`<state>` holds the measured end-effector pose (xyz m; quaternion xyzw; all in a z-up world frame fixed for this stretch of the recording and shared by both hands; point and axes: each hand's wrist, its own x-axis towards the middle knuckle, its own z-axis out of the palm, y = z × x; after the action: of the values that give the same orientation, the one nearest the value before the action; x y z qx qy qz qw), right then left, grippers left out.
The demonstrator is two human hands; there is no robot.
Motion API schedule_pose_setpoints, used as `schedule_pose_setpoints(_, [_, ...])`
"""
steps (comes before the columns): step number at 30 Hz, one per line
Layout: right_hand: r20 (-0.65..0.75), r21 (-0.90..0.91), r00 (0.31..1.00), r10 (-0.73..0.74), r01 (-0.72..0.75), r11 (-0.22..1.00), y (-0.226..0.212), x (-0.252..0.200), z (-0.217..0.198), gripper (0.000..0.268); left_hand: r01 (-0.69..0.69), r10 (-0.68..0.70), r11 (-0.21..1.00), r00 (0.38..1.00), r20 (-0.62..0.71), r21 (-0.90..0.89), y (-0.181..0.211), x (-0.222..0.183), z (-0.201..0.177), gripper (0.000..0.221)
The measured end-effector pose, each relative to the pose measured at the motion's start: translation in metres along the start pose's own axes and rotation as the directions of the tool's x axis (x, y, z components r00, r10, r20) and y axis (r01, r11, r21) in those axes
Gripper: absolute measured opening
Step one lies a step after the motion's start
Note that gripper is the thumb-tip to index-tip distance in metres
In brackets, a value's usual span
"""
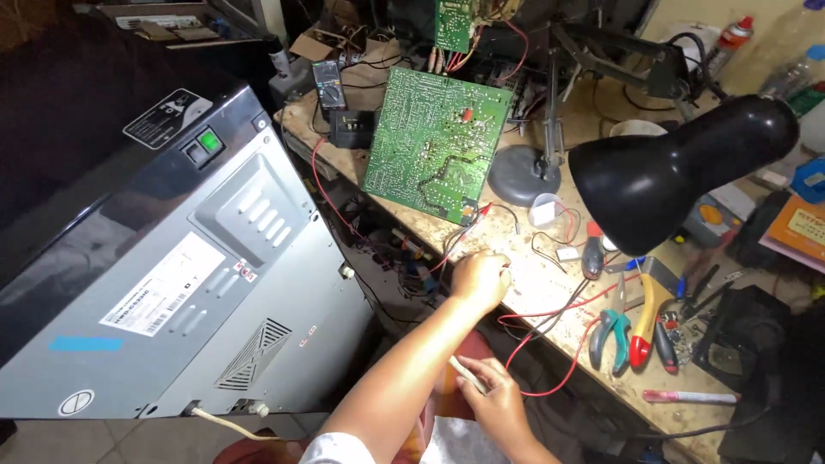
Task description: Performing final adjustments and securing the back panel of an electronic device.
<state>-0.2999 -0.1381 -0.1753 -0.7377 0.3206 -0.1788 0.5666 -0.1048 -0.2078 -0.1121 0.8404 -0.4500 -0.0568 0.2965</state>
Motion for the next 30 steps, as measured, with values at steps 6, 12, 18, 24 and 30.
schedule_pose_setpoints(6, [-0.046,-0.059,0.999,0.02,-0.023,0.998,0.004,0.004,-0.006,0.033,0.001,-0.001,0.995,1.0,-0.003,-0.104,0.0,-0.004,-0.013,0.034])
schedule_pose_setpoints(12, [-0.118,0.143,0.988,0.103,-0.086,0.986,-0.014,0.014,-0.005,0.03,0.133,-0.242,0.87,0.954,-0.177,-0.475,-0.008,-0.041,-0.13,0.034])
schedule_pose_setpoints(18, [-0.022,-0.131,0.962,-0.271,0.266,0.955,-0.146,-0.006,0.024,0.033,0.152,-0.577,0.644,0.74,-0.345,-0.75,-0.045,-0.154,-0.226,0.038])
schedule_pose_setpoints(24, [0.237,-0.027,0.602,-0.763,0.789,0.614,-0.253,-0.04,0.099,0.031,-0.07,-0.795,0.111,0.593,-0.131,-0.991,-0.044,-0.251,-0.293,0.047])
schedule_pose_setpoints(30, [0.396,-0.043,0.546,-0.738,0.814,0.58,-0.322,-0.092,0.138,0.036,-0.342,-0.798,0.007,0.564,-0.211,-0.94,-0.066,-0.313,-0.341,0.054])
